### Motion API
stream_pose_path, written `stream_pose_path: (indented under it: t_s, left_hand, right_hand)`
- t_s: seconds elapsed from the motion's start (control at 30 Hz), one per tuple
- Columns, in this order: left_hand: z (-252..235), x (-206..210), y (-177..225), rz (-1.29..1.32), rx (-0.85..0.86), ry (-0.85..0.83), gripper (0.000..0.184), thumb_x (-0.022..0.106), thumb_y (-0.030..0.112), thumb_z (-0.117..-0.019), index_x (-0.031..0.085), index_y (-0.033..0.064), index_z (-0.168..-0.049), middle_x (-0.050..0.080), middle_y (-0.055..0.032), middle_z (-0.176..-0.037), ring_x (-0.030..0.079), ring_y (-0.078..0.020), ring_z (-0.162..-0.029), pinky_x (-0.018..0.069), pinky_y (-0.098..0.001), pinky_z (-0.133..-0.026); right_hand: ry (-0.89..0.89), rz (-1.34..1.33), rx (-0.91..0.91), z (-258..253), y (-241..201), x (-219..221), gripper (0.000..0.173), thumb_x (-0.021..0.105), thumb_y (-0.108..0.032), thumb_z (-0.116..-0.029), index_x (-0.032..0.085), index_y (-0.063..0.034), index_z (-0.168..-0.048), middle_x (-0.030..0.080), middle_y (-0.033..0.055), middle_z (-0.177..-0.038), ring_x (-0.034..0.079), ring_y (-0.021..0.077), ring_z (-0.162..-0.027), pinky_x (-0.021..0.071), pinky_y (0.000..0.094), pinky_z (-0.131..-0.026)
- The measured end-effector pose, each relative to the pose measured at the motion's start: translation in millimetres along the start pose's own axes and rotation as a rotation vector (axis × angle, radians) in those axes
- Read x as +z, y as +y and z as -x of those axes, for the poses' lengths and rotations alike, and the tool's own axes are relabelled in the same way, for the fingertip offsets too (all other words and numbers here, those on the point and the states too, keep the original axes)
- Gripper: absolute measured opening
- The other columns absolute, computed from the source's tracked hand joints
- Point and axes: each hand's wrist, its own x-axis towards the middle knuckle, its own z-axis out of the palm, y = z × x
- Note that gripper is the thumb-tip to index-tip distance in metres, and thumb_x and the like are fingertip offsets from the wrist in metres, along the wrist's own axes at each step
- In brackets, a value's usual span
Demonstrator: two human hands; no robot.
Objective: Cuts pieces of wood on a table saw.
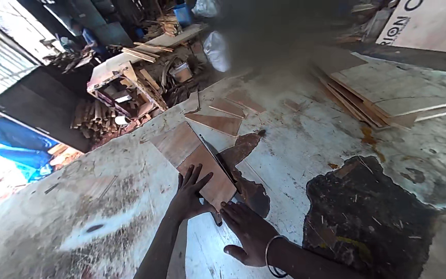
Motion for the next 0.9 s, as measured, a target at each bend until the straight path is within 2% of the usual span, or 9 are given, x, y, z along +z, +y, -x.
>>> stream_pose_path:
  t_s: [0.13,0.3,0.47,0.67,0.77,0.9]
  left_hand:
    - [-8,2,-7,-0.001,-0.003,0.017,0.118,0.054,0.105,-0.0487,0.05,0.0436,-0.15,0.026,-0.0084,-0.169,0.013,-0.0364,-0.158,0.0104,-0.0713,-0.121]
    - [-11,3,-13,0.004,-0.035,-0.001,0.117,0.054,0.104,-0.0508,0.048,0.0439,-0.151,0.024,-0.0071,-0.17,0.011,-0.0358,-0.158,0.0097,-0.0702,-0.121]
    - [-2,1,-3,-0.026,-0.091,0.007,0.12,0.049,0.105,-0.0519,0.045,0.0411,-0.154,0.023,-0.0098,-0.17,0.011,-0.0374,-0.158,0.0104,-0.0702,-0.121]
    - [18,4,24,-0.057,-0.267,0.073,0.121,0.046,0.106,-0.052,0.05,0.0378,-0.152,0.028,-0.0127,-0.168,0.017,-0.0414,-0.156,0.012,-0.072,-0.119]
    - [28,5,36,-0.052,-0.358,0.076,0.121,0.045,0.106,-0.0535,0.05,0.0356,-0.152,0.026,-0.0157,-0.168,0.015,-0.0429,-0.156,0.0092,-0.0722,-0.12]
    - [36,7,52,-0.061,-0.456,0.07,0.122,0.041,0.107,-0.0532,0.046,0.0384,-0.154,0.024,-0.0151,-0.169,0.012,-0.0432,-0.156,0.0069,-0.0728,-0.119]
  right_hand:
    - [0.028,-0.009,0.041,-9,0,-1,0.095,0.042,-0.069,-0.0982,0.018,-0.0037,-0.163,0.015,0.0133,-0.172,0.012,0.0256,-0.159,0.0062,0.0464,-0.13]
    - [0.037,0.001,0.066,-16,-1,0,0.099,0.042,-0.072,-0.0963,0.017,-0.004,-0.163,0.014,0.0132,-0.172,0.012,0.0252,-0.159,0.0053,0.0469,-0.13]
    - [0.082,-0.019,0.072,-17,-2,1,0.093,0.042,-0.067,-0.0991,0.021,-0.0023,-0.162,0.02,0.0142,-0.17,0.015,0.0253,-0.159,0.0059,0.0465,-0.13]
    - [0.097,-0.031,0.114,-14,-4,0,0.088,0.038,-0.063,-0.1022,0.022,-0.0007,-0.162,0.021,0.0162,-0.17,0.016,0.0274,-0.158,0.0062,0.0455,-0.13]
    - [0.101,-0.057,0.128,-14,-4,-1,0.084,0.039,-0.059,-0.1033,0.024,-0.0001,-0.161,0.022,0.0162,-0.169,0.017,0.0272,-0.158,0.0072,0.0446,-0.13]
    - [0.141,-0.064,0.139,-11,-3,1,0.078,0.04,-0.054,-0.1046,0.029,0.0004,-0.159,0.027,0.0163,-0.168,0.021,0.0265,-0.157,0.0095,0.0429,-0.13]
